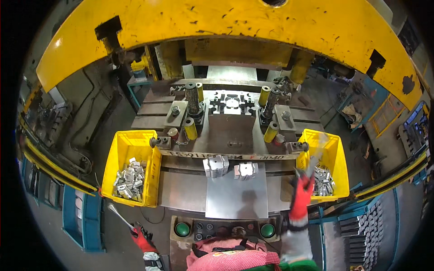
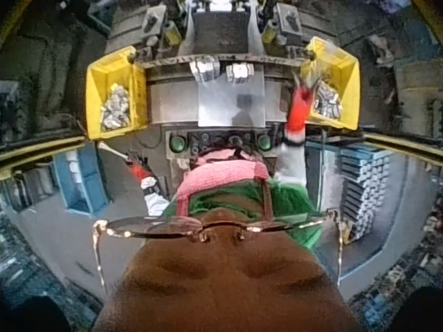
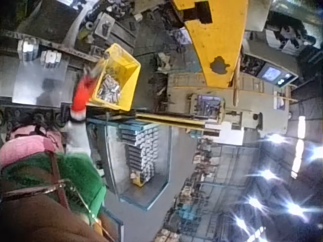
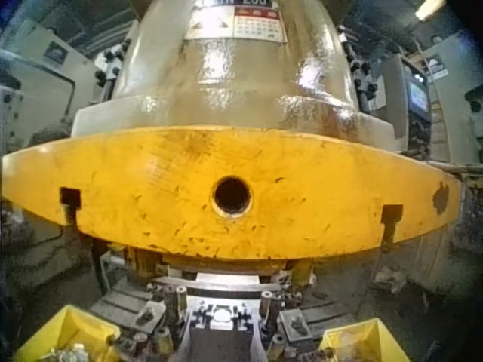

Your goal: Manually loading and unloading metal parts into an industrial press machine.

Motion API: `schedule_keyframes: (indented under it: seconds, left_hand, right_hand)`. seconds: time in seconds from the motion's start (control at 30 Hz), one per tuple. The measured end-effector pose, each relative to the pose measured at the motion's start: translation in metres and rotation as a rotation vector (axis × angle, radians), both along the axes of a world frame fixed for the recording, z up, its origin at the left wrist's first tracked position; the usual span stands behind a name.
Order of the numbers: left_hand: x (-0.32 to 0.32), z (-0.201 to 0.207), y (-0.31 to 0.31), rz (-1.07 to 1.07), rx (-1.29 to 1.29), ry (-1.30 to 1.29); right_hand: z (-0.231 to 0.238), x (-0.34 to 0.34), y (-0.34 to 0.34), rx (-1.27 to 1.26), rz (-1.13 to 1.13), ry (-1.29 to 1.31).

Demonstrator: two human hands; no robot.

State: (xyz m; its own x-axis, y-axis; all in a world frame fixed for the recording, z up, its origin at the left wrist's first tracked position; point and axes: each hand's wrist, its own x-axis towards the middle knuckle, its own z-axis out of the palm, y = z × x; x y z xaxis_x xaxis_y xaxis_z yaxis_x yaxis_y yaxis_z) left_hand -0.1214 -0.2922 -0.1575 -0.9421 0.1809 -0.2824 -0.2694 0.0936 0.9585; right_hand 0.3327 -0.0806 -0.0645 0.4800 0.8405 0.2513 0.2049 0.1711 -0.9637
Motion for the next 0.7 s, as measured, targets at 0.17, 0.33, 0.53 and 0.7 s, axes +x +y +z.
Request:
schedule_keyframes:
  seconds: [0.17,0.33,0.53,0.7]
  left_hand:
    - [-0.035,-0.160,-0.071,-0.326,-0.249,-0.428]
    - [-0.005,-0.203,-0.030,-0.746,-0.296,-0.713]
    - [0.007,-0.204,0.002,-0.661,-0.613,-0.228]
    - [0.011,-0.199,0.004,-0.600,-0.651,-0.149]
  right_hand:
    - [-0.148,0.108,-0.125,-0.147,-0.684,-0.070]
    - [-0.286,0.141,-0.193,-0.620,-0.281,0.032]
    - [-0.293,0.077,-0.165,-0.947,0.050,-0.201]
    - [-0.271,0.063,-0.160,-0.987,0.028,-0.310]
